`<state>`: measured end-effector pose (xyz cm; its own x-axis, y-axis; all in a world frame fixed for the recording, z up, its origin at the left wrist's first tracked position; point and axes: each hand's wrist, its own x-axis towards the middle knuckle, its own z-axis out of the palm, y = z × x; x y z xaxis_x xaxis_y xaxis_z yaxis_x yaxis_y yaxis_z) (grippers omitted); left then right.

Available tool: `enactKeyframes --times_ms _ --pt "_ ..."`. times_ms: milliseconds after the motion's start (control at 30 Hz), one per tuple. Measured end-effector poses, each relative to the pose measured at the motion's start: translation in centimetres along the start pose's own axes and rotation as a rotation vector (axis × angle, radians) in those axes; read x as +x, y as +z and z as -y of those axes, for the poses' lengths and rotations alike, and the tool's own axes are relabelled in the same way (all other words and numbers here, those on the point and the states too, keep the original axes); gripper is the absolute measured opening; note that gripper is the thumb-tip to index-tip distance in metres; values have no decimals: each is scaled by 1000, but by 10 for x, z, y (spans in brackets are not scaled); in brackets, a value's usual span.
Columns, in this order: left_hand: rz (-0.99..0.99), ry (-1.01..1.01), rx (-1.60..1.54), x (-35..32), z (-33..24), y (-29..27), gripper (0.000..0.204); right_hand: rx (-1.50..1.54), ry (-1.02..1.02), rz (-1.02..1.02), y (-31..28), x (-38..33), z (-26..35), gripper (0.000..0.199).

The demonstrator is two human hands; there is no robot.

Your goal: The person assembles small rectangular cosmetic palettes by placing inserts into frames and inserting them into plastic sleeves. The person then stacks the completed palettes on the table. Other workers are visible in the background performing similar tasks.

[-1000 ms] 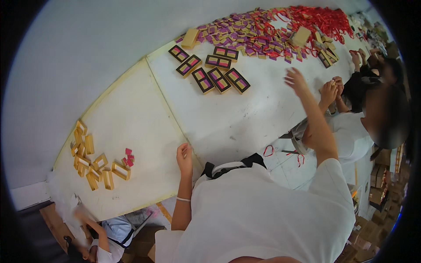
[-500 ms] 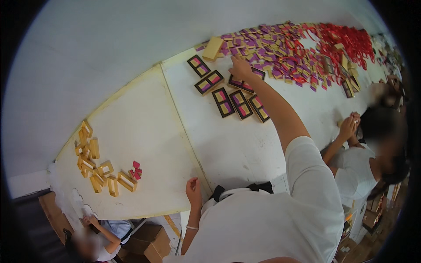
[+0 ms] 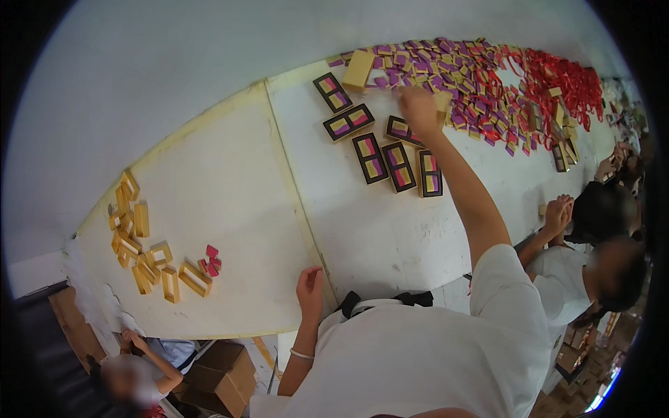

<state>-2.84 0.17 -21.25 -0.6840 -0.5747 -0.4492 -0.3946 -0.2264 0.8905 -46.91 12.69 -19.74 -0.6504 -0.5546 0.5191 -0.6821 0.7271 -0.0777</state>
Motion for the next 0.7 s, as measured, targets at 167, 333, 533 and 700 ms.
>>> enactKeyframes --times_ms 167,333,533,700 --pt "113 70 -50 13 -46 28 55 647 283 -24 -90 -35 80 6" --pt "153 161 -411 31 -78 55 95 990 -123 442 -123 -124 195 13" --pt "207 -49 -368 27 -64 28 78 1336 -108 1025 -114 -107 180 37" --pt "179 -138 -459 29 -74 17 48 1553 261 986 -59 -65 144 39"
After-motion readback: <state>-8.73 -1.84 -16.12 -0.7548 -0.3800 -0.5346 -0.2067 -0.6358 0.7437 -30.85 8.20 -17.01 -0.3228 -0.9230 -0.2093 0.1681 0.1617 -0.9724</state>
